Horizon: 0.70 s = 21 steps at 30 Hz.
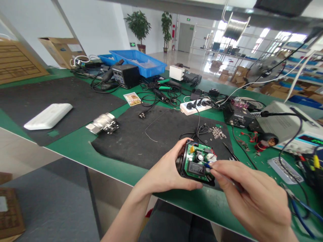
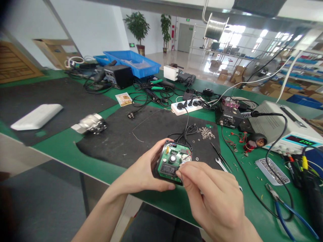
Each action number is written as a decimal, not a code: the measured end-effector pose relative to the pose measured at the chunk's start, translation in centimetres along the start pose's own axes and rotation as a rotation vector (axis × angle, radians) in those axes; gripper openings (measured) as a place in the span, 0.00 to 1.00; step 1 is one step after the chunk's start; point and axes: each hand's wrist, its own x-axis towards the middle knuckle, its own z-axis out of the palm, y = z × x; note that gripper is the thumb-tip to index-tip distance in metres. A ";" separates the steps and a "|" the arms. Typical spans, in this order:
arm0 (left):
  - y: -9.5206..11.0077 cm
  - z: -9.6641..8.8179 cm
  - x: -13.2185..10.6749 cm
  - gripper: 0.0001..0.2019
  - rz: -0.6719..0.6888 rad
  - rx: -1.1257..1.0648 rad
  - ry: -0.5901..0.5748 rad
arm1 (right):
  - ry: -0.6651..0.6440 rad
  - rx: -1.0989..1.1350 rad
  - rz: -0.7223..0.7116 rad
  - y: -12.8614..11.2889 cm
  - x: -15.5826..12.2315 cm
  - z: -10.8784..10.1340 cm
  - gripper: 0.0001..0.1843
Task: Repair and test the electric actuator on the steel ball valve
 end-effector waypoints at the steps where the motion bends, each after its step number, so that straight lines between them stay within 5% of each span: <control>1: 0.0 0.0 0.0 0.52 0.000 0.001 -0.003 | -0.020 0.023 0.018 0.0 0.1 -0.1 0.10; 10: -0.1 -0.2 -0.2 0.53 -0.002 0.038 0.003 | -0.112 0.266 0.358 0.3 1.5 -0.5 0.03; 16: -0.2 -0.2 -0.5 0.53 -0.010 0.071 0.012 | -0.199 0.488 0.612 1.2 2.2 0.3 0.12; 21: -0.3 -0.2 -0.6 0.53 0.006 0.092 0.014 | -0.159 0.557 0.576 1.3 2.3 0.6 0.10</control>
